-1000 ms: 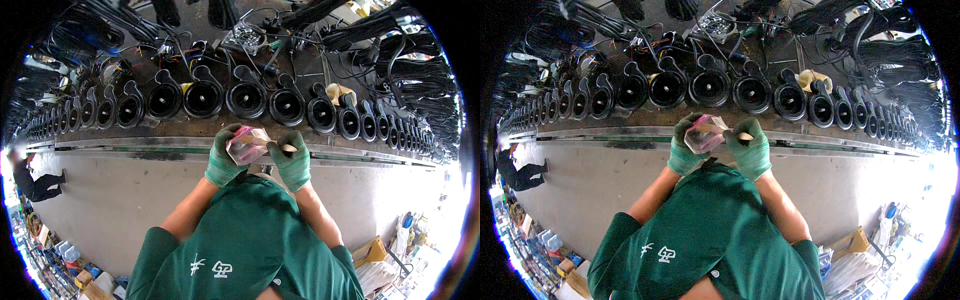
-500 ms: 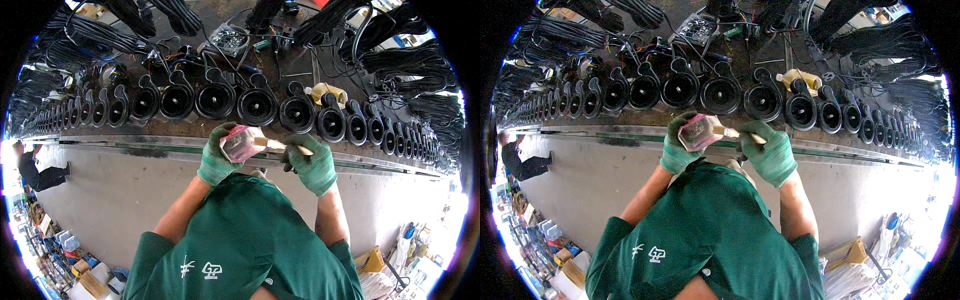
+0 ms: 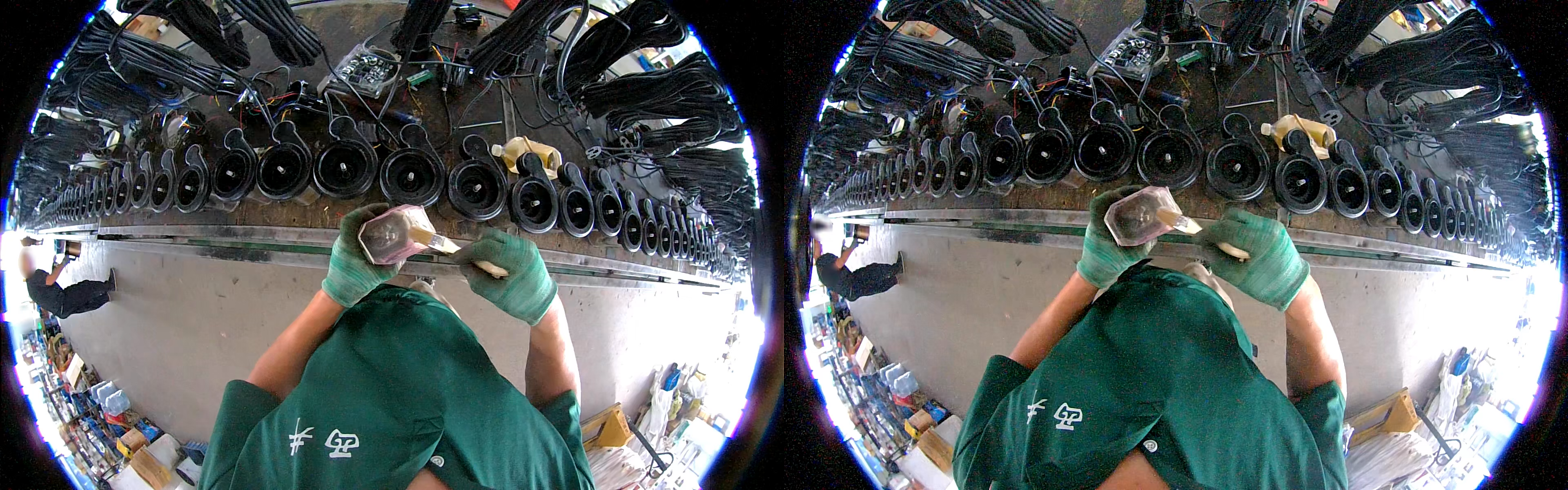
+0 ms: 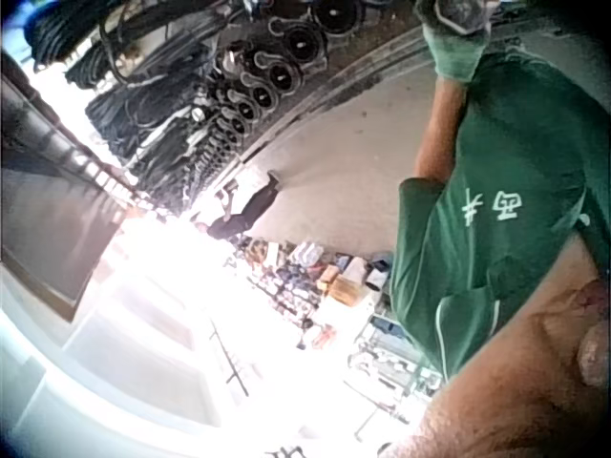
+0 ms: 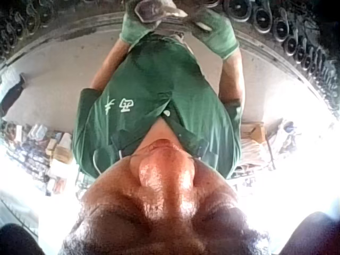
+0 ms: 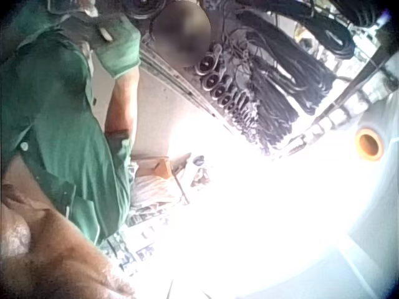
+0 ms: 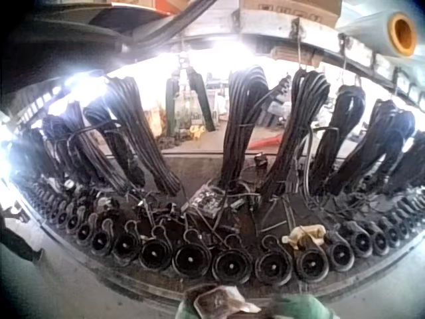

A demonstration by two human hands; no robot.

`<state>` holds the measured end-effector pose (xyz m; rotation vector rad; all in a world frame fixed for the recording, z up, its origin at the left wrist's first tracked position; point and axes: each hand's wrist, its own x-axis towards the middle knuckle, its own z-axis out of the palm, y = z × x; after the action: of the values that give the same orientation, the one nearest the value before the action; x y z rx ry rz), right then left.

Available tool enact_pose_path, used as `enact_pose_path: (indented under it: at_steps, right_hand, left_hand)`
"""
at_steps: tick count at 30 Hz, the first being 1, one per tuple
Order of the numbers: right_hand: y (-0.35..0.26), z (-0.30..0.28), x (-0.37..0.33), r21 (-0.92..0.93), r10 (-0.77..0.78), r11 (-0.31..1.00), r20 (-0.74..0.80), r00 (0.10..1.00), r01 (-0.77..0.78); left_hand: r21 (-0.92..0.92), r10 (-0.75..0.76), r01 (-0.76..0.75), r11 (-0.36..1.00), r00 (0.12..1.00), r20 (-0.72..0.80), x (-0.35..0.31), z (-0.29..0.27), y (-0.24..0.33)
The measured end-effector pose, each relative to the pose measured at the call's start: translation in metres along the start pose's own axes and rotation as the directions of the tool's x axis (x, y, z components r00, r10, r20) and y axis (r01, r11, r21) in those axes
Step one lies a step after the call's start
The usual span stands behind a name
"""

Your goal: The person applies a substance from a small container to the center of black circular objects arranged on a table using a brush. The person repeatedly dips the brush into the container and applies the substance to each object in a row.

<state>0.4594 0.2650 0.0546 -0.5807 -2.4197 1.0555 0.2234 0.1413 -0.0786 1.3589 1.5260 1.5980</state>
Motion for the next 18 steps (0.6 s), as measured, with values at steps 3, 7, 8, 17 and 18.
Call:
enact_pose_path:
  at_steps: [3,7,8,17,18]
  right_hand:
    - [-0.004,-0.011,-0.006,-0.082,-0.002,0.997,-0.001,1.000,0.002]
    - [-0.003,-0.017,-0.012,-0.009,0.045,0.999,-0.055,0.998,-0.045]
    - [-0.003,-0.016,-0.012,0.001,0.018,1.000,-0.079,0.997,-0.018]
    - [0.006,0.008,-0.017,0.270,0.275,0.922,0.049,0.960,-0.278]
    - [0.007,0.008,-0.020,0.284,0.320,0.902,0.064,0.945,-0.325]
  left_hand:
    - [0.048,-0.001,0.001,0.999,1.000,0.003,-0.001,-0.001,-0.003]
    - [0.022,0.005,-0.004,1.000,1.000,-0.011,0.000,-0.003,0.003]
    - [0.008,0.003,-0.003,1.000,1.000,-0.008,-0.001,-0.003,0.005]
    - [0.053,-0.024,0.024,0.998,1.000,0.009,-0.017,-0.007,-0.004]
    - [0.072,-0.039,0.039,0.997,0.999,-0.001,-0.021,-0.008,-0.004]
